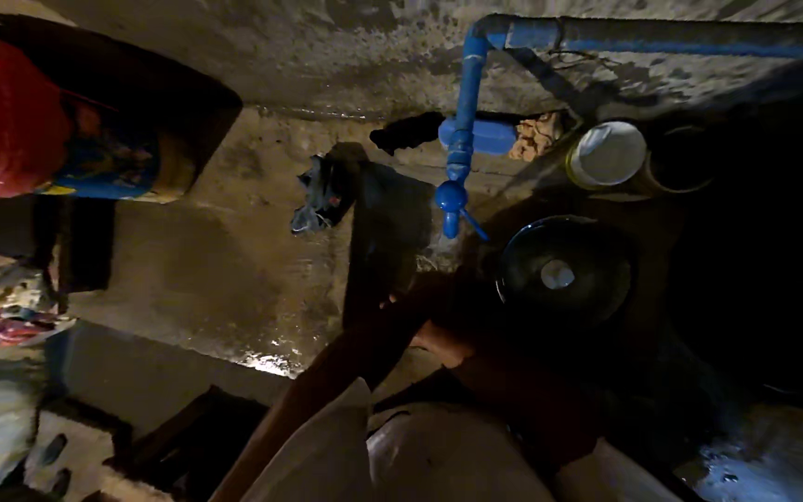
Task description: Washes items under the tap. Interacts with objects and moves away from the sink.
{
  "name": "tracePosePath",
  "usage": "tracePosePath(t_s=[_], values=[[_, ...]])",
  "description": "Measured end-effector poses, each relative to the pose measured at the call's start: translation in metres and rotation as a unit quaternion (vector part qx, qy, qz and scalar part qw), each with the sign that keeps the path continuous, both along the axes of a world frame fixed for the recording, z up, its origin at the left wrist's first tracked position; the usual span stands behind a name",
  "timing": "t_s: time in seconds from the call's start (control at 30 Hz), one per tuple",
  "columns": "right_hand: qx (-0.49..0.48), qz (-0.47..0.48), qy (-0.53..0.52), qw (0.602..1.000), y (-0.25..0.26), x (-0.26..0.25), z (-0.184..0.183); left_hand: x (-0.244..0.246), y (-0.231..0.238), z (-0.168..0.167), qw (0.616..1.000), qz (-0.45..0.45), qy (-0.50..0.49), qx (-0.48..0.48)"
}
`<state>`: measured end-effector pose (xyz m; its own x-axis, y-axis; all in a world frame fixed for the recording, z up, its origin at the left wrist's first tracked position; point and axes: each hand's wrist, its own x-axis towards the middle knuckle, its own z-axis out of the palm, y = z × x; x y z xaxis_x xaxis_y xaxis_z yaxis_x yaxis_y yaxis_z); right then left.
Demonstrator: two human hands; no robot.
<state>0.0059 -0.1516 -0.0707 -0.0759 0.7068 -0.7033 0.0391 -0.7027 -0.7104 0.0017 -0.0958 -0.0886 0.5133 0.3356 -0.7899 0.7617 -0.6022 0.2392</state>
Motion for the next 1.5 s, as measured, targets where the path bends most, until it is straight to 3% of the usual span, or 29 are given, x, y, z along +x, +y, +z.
tracePosePath(t_s=[0.03, 0.07, 0.1, 0.13, 0.17, 0.2, 0.27, 0.3, 0.33, 0.37, 0.43, 0.53, 0.6, 0.7, 0.8, 0.87, 0.93, 1.03, 1.2, 1.33, 1.43, 1.5], values=[[0.052, 0.083, -0.025, 0.995, 0.005, -0.003, 0.001, -0.001, 0.026, -0.013, 0.997, -0.041, 0.043, -0.056], [0.166, 0.179, -0.078, 0.967, 0.007, -0.010, -0.006, -0.010, 0.052, -0.018, 0.994, -0.035, 0.058, -0.088], [0.322, 0.223, -0.158, 0.906, 0.003, -0.020, -0.017, -0.030, 0.077, -0.018, 0.993, 0.004, 0.042, -0.107], [0.456, 0.218, -0.233, 0.831, -0.002, -0.026, -0.027, -0.052, 0.102, -0.018, 0.991, 0.062, 0.016, -0.115], [0.528, 0.174, -0.258, 0.790, -0.004, -0.025, -0.030, -0.069, 0.126, -0.005, 0.984, 0.129, -0.001, -0.121], [0.549, 0.113, -0.253, 0.788, -0.006, -0.018, -0.026, -0.084, 0.149, 0.012, 0.976, 0.184, -0.004, -0.118], [0.442, 0.014, -0.269, 0.856, -0.010, 0.004, -0.011, -0.112, 0.187, 0.044, 0.970, 0.227, 0.036, -0.078], [0.314, -0.026, -0.230, 0.921, -0.006, 0.022, 0.002, -0.124, 0.201, 0.052, 0.971, 0.225, 0.062, -0.044], [0.191, -0.111, -0.163, 0.962, 0.003, 0.040, 0.009, -0.134, 0.212, 0.054, 0.973, 0.217, 0.081, -0.006], [0.099, -0.215, -0.096, 0.967, 0.013, 0.055, 0.005, -0.140, 0.220, 0.051, 0.973, 0.211, 0.086, 0.031], [0.031, -0.397, 0.000, 0.917, 0.029, 0.076, -0.013, -0.135, 0.230, 0.043, 0.968, 0.231, 0.019, 0.092], [0.081, -0.474, 0.039, 0.876, 0.034, 0.085, -0.029, -0.093, 0.235, 0.032, 0.940, 0.291, -0.106, 0.143], [0.102, -0.494, 0.091, 0.859, 0.039, 0.086, -0.030, -0.067, 0.239, 0.012, 0.931, 0.322, -0.108, 0.133], [0.027, -0.495, 0.165, 0.853, 0.053, 0.091, -0.030, -0.042, 0.225, 0.005, 0.941, 0.283, -0.126, 0.139], [-0.005, -0.446, 0.098, 0.890, 0.060, 0.096, -0.041, -0.034, 0.195, 0.028, 0.953, 0.134, -0.231, 0.147], [0.020, -0.402, 0.036, 0.915, 0.055, 0.096, -0.048, -0.032, 0.175, 0.043, 0.954, 0.090, -0.270, 0.091], [0.055, -0.368, -0.015, 0.928, 0.053, 0.099, -0.057, -0.027, 0.159, 0.059, 0.955, 0.096, -0.279, 0.011], [0.054, -0.337, -0.025, 0.940, 0.042, 0.104, -0.063, -0.020, 0.146, 0.061, 0.942, 0.089, -0.323, -0.025], [-0.026, -0.278, -0.084, 0.957, 0.017, 0.122, -0.055, -0.014, 0.155, 0.049, 0.929, 0.172, -0.325, 0.049], [-0.021, -0.265, -0.118, 0.957, 0.007, 0.138, -0.046, -0.025, 0.162, 0.023, 0.934, 0.218, -0.273, 0.072], [-0.001, -0.237, -0.129, 0.963, 0.001, 0.144, -0.055, -0.028, 0.155, 0.020, 0.916, 0.265, -0.301, 0.001], [-0.019, -0.192, -0.192, 0.962, 0.005, 0.143, -0.058, -0.028, 0.150, 0.015, 0.901, 0.272, -0.329, -0.078]])
